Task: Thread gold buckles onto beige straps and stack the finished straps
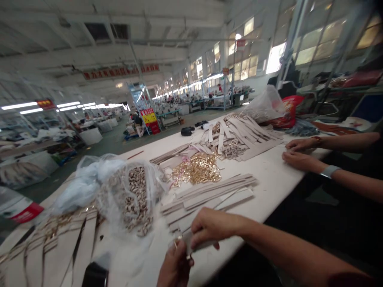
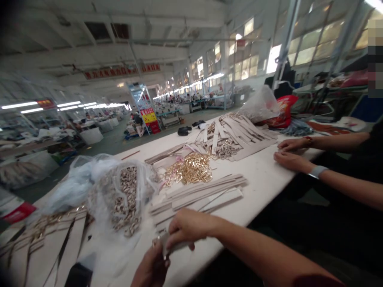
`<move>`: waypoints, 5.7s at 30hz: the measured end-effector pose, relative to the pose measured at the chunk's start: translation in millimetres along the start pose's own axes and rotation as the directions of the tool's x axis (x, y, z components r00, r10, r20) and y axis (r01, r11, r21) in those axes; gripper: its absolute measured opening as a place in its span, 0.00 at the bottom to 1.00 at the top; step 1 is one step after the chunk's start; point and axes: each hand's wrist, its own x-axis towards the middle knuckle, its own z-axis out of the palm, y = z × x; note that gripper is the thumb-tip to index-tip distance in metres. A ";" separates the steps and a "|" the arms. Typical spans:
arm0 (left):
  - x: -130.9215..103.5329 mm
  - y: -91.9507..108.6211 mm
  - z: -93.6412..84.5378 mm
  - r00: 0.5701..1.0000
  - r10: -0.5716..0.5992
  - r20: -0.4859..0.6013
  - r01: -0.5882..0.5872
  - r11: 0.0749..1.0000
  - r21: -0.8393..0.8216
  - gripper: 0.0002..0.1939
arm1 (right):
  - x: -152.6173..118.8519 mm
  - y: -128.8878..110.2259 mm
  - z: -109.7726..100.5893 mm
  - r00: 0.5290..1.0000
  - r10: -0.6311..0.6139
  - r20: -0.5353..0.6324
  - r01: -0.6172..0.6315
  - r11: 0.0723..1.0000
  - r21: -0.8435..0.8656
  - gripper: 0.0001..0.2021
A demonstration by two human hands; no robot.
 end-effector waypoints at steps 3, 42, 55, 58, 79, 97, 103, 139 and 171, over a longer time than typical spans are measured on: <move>9.2 2.9 -12.7 0.993 0.115 -0.006 -0.115 0.993 0.006 0.16 | 36.3 -5.1 -13.3 0.983 0.015 0.183 0.032 0.968 -0.249 0.15; 45.3 -30.6 -84.1 0.973 0.140 -0.184 -0.089 0.960 0.264 0.21 | 236.5 52.4 67.7 0.955 -0.018 -0.296 0.075 0.981 0.181 0.14; 46.1 -21.1 -82.1 0.957 0.097 -0.274 -0.095 0.995 0.023 0.23 | 86.0 83.3 110.4 0.867 0.187 -0.462 0.099 0.844 0.527 0.11; 44.1 -22.9 -81.4 0.952 0.129 -0.278 -0.126 0.992 0.027 0.25 | 89.5 84.2 129.6 0.850 0.176 -0.496 0.136 0.836 0.531 0.09; 46.5 -31.0 -83.9 0.979 0.171 -0.112 -0.126 0.937 0.326 0.17 | 81.6 90.9 96.0 0.891 -0.146 -0.431 0.188 0.981 0.056 0.08; 51.0 -19.0 -78.9 0.981 0.194 -0.014 -0.143 0.770 0.622 0.13 | 83.6 92.8 84.4 0.800 -0.529 -0.284 0.272 0.741 -0.613 0.14; 50.1 -14.2 -77.0 0.984 0.175 0.042 -0.161 0.746 0.647 0.12 | 87.4 97.7 89.7 0.802 -0.400 -0.444 0.266 0.904 -0.335 0.12; 44.9 -2.8 -41.2 0.920 0.369 -0.129 -0.275 0.845 0.458 0.12 | 57.3 94.4 97.1 0.812 0.049 -0.581 0.189 0.920 0.342 0.13; 54.7 -11.0 -51.2 1.000 0.013 -0.024 -0.006 0.966 0.259 0.24 | 55.0 106.2 98.9 0.822 0.264 -0.505 -0.026 0.902 0.430 0.12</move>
